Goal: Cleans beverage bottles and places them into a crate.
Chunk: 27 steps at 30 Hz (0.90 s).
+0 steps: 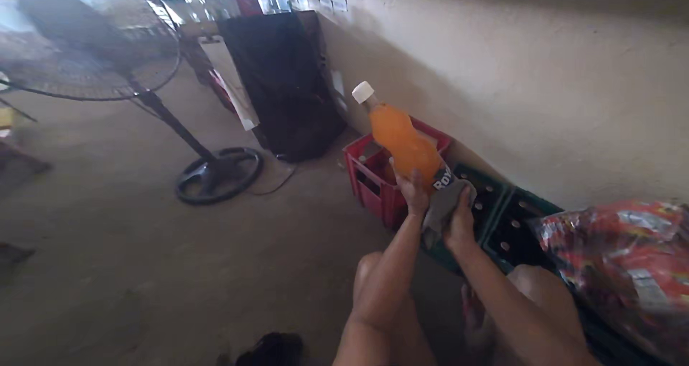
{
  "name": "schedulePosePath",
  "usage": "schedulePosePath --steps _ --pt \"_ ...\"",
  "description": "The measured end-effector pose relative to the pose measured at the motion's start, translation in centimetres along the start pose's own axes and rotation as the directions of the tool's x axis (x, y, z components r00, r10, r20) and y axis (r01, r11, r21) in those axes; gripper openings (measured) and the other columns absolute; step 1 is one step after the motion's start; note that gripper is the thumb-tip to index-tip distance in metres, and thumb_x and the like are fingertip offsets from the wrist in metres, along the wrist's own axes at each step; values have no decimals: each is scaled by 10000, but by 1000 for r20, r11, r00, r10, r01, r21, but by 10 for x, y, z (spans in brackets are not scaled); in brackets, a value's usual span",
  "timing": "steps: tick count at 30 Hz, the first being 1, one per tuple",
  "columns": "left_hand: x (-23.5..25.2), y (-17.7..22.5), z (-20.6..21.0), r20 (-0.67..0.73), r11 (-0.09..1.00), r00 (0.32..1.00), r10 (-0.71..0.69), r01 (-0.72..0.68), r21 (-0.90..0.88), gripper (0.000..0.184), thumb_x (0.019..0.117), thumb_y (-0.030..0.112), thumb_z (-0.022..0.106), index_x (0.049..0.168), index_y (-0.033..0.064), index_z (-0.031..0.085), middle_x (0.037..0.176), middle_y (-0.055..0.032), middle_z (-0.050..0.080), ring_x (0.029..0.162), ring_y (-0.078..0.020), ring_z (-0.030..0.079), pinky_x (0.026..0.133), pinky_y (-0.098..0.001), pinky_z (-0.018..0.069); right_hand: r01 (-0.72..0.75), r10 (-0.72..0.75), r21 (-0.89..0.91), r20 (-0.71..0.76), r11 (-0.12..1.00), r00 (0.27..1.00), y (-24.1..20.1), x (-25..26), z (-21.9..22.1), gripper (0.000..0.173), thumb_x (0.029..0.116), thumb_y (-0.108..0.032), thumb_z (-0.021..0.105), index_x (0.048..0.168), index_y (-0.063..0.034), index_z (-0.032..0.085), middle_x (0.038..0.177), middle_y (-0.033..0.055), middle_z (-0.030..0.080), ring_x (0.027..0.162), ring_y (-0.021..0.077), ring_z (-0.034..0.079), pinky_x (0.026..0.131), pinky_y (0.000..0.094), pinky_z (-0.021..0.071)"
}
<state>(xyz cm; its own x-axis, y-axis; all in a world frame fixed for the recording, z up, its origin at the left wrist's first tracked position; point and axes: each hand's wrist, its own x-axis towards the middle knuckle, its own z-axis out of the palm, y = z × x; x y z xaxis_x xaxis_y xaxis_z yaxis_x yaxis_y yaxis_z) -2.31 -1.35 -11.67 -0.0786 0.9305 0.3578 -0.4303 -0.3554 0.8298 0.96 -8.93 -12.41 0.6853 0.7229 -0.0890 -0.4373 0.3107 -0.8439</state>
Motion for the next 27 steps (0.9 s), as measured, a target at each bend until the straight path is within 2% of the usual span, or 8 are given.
schedulePosePath --steps 3,6,11,13,15,17,22,27 --pt "10 -6 -6 -6 982 984 179 -178 66 1189 813 827 565 1539 -57 242 1395 -131 551 1198 -38 573 1020 -252 489 -99 100 -191 -6 976 995 -6 0 -18 425 1120 -326 349 1290 14 539 1006 89 677 889 121 685 794 323 598" --pt "14 8 -16 67 999 997 28 -30 25 1123 827 769 584 1535 -39 258 1317 -101 578 1116 -20 580 961 -240 497 108 -114 -365 5 925 993 -18 22 -44 377 1101 -291 421 1159 37 597 844 19 681 750 67 681 722 288 610" --pt "14 15 -25 346 996 935 -77 85 -9 970 866 629 628 1499 -47 341 1240 -81 624 1045 -15 614 916 -251 531 342 -261 -132 418 930 870 -99 70 -18 580 1070 -572 258 1326 -134 539 1136 -19 701 1072 111 672 950 366 574" --pt "13 9 -23 483 999 875 -31 21 27 1036 788 658 710 1480 -49 403 1269 -135 642 1081 -91 643 940 -317 549 437 -238 -271 546 858 804 -135 66 16 537 1032 -622 378 1331 -197 516 1116 -98 687 1029 39 668 915 288 576" --pt "9 4 -20 601 997 799 -24 -23 72 993 782 580 746 1479 -54 433 1265 -190 654 1092 -161 665 957 -362 556 566 -286 -481 536 669 794 -160 56 49 399 1031 -422 532 1293 -124 492 1009 -119 625 910 -44 636 838 204 570" --pt "6 5 -16 657 995 751 -70 2 105 922 804 487 751 1490 -40 431 1225 -210 666 1064 -191 681 944 -376 562 661 -386 -504 548 555 742 -176 57 69 523 872 -273 757 1291 -83 510 1057 -106 648 961 -51 647 887 193 574" --pt "23 0 -16 646 979 756 -104 -38 201 867 791 394 788 1516 60 448 1205 -207 682 1058 -278 686 924 -488 562 793 -464 -435 648 425 604 -180 80 79 607 747 -172 827 1248 -78 498 1090 -118 638 1025 -48 639 940 189 558" --pt "28 -4 -12 325 920 932 161 -261 293 911 869 425 755 1565 29 321 1569 -203 404 1416 -312 450 1121 -484 445 828 -500 -414 661 379 559 -167 123 118 621 758 -165 821 1248 24 490 1100 -23 617 1025 -37 620 928 175 540"
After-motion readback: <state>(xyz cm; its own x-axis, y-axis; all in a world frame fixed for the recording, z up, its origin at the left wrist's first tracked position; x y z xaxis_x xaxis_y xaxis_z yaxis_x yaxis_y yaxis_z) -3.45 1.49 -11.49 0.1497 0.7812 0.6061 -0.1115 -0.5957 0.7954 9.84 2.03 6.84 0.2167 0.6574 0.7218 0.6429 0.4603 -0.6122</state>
